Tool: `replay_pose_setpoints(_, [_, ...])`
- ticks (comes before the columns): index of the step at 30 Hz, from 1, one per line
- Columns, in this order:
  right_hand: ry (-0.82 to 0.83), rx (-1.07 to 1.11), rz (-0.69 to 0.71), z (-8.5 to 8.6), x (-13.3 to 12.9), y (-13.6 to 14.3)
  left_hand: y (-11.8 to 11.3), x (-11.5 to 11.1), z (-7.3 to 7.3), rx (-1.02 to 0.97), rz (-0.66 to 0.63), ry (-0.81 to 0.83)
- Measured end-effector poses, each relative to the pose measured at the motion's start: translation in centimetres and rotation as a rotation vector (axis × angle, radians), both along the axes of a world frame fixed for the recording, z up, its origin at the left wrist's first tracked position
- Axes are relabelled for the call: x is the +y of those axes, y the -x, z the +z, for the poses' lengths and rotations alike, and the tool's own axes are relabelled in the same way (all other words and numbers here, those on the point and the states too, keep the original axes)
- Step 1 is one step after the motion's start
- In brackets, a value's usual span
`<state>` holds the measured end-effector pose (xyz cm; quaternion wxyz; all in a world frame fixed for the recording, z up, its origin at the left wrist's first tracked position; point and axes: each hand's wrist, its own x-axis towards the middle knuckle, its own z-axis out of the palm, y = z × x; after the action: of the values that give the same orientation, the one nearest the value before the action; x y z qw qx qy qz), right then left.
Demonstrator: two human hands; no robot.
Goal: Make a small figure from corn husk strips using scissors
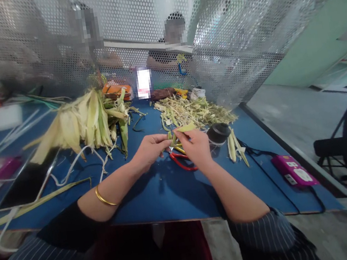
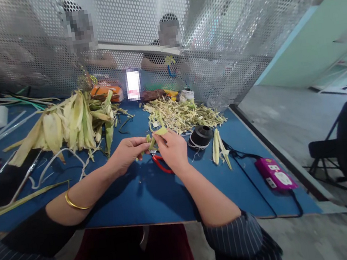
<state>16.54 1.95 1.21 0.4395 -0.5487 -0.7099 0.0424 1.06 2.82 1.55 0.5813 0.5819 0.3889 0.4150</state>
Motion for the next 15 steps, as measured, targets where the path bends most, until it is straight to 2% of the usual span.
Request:
replay_pose_setpoints(5, [0.07,-0.149,-0.115,-0.27,-0.03,0.16,0.07,-0.13,-0.05,-0.014,-0.059,0.022])
replay_pose_setpoints(8, [0.098,-0.173,-0.157,-0.32,-0.11,0.3,0.06,-0.26,-0.23,0.005,-0.025,0.01])
replay_pose_setpoints(12, [0.104,-0.127,-0.069,0.07,-0.34,0.35,0.29,0.06,-0.37,-0.007,0.116,0.005])
replay_pose_setpoints(15, [-0.013,-0.212,0.042,0.51,-0.61,0.29,0.75,0.6,-0.18,-0.089,0.165,0.082])
